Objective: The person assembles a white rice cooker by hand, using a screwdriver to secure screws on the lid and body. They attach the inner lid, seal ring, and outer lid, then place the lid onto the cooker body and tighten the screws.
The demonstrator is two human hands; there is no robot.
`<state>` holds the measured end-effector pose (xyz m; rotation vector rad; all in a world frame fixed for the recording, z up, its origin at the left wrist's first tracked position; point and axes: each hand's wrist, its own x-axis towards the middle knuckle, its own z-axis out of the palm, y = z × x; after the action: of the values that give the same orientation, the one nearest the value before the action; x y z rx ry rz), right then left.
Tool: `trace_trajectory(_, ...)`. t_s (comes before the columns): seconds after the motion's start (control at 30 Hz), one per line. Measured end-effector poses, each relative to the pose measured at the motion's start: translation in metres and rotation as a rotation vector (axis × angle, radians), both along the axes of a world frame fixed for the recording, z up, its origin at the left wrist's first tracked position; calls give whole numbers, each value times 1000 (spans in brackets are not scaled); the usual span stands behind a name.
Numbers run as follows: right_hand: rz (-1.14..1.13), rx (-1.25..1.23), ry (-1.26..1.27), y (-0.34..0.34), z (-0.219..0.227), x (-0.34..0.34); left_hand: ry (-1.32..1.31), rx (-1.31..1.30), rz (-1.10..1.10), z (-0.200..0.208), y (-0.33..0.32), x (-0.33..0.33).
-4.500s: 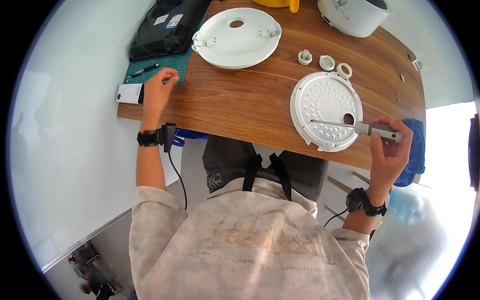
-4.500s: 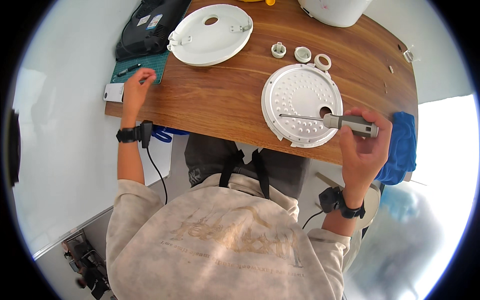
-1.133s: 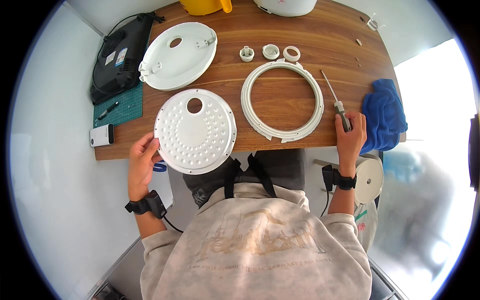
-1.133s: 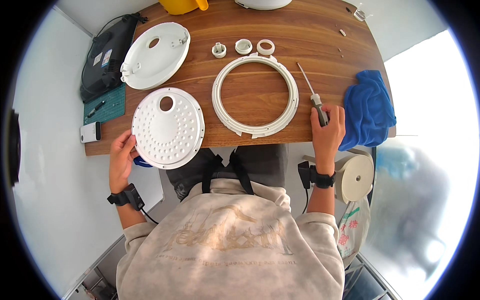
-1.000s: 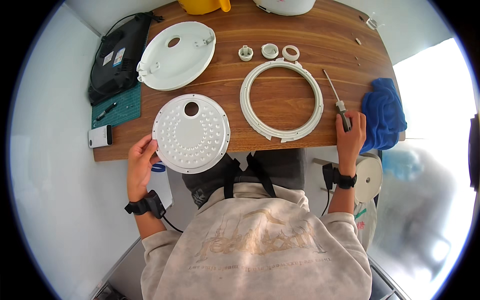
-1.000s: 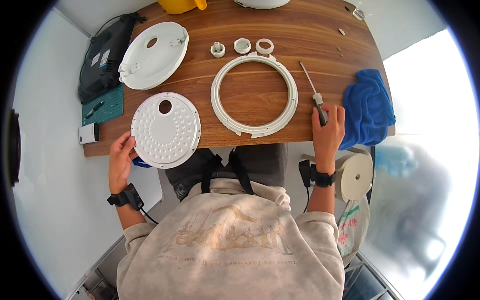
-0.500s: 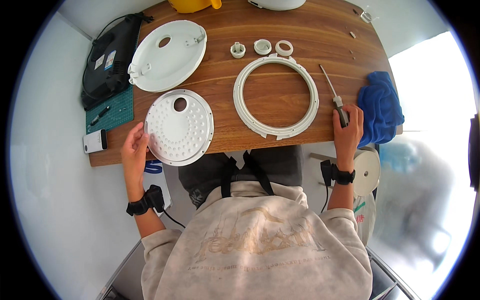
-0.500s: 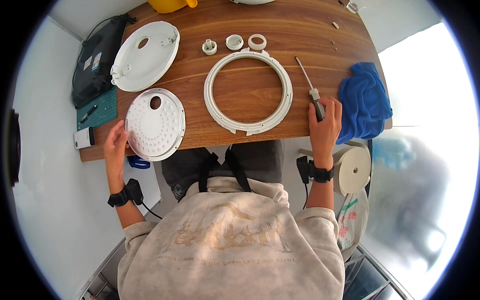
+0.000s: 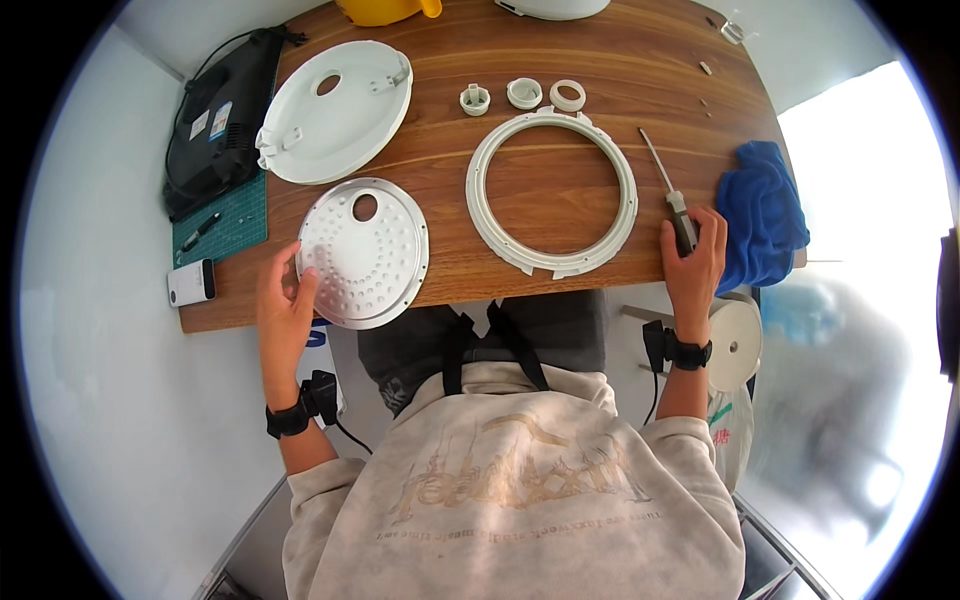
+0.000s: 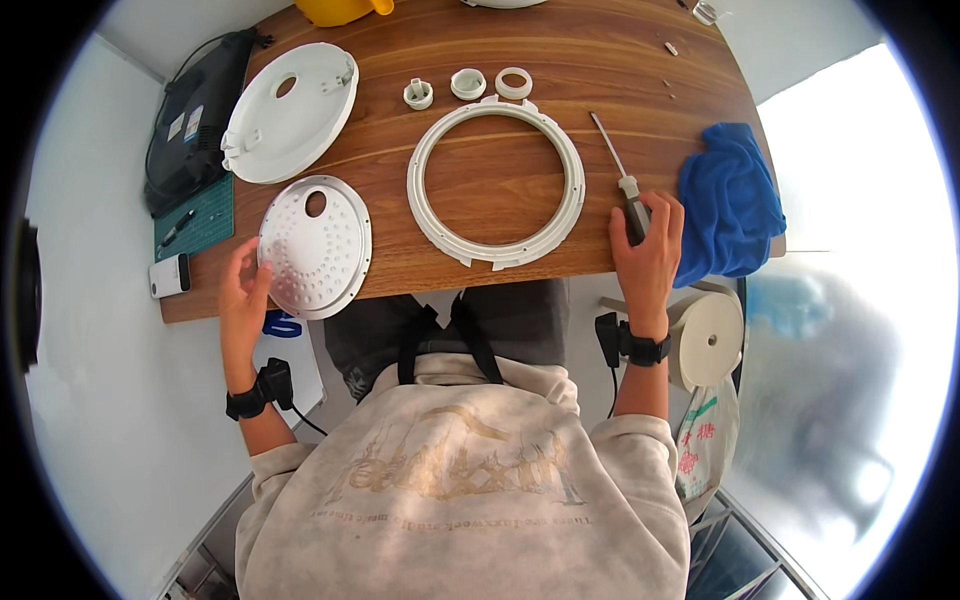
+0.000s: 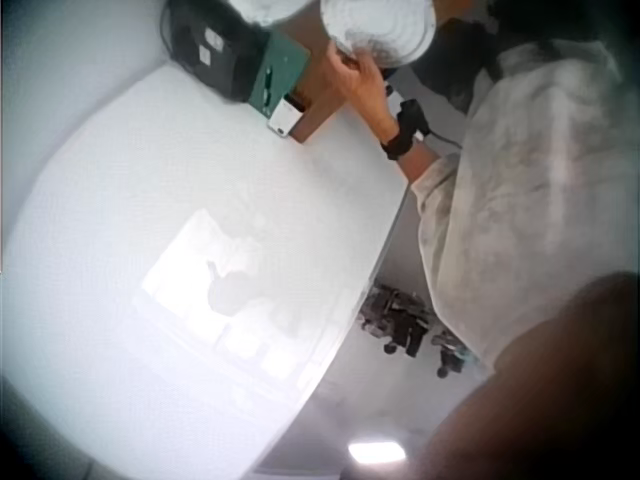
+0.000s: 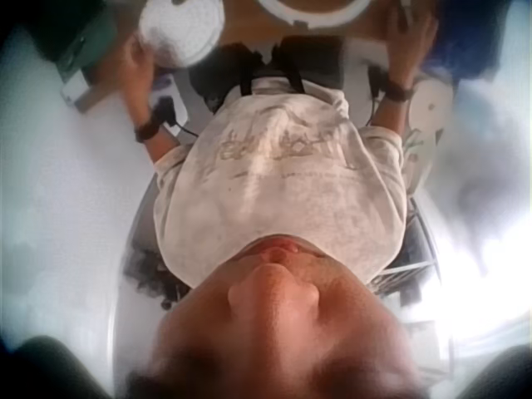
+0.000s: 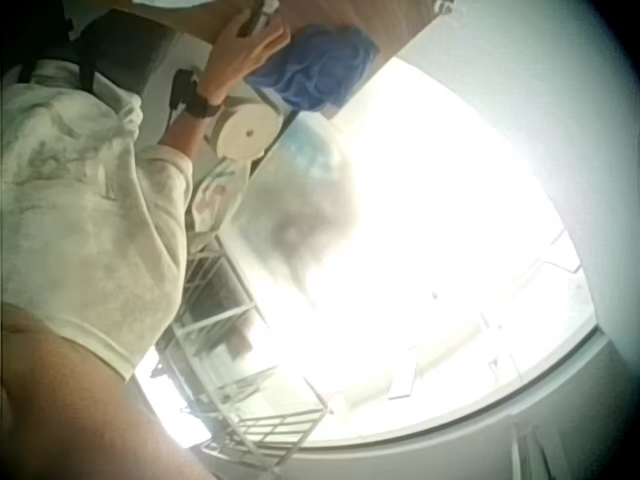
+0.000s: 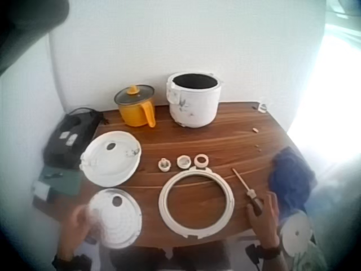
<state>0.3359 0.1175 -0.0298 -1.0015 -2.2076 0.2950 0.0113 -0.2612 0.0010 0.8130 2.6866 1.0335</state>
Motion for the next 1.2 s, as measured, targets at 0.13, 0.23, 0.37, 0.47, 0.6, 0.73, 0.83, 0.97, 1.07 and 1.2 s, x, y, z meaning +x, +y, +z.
trace_trajectory(0.13, 2, 38, 59, -1, 4, 0, 44, -15, -76, 25, 29, 11)
trace_trajectory(0.23, -3, 116, 79, -4, 10, -3, -151, 27, -222, 33, 64, 22)
trace_trajectory(0.37, 31, 245, 96, -11, 18, -16, -128, -18, -416, 43, 115, 42)
trace_trajectory(0.47, 79, -74, 36, -28, 29, -29, 22, -74, -539, 39, 137, 57)
trace_trajectory(0.6, 248, -260, -109, -33, 42, -41, 183, -51, -652, 24, 158, 69)
trace_trajectory(0.73, 515, -329, -113, -38, 46, -39, 252, 2, -721, 17, 167, 73)
trace_trajectory(0.83, 591, -323, -172, -40, 43, -37, 259, 29, -793, 14, 169, 72)
trace_trajectory(0.97, 621, -279, -208, -39, 40, -40, 240, 42, -814, 11, 171, 71)
trace_trajectory(1.07, 615, -289, -264, -40, 46, -43, 235, 58, -822, 11, 173, 71)
trace_trajectory(1.2, 634, -240, -347, -37, 52, -47, 264, 65, -844, 8, 173, 71)
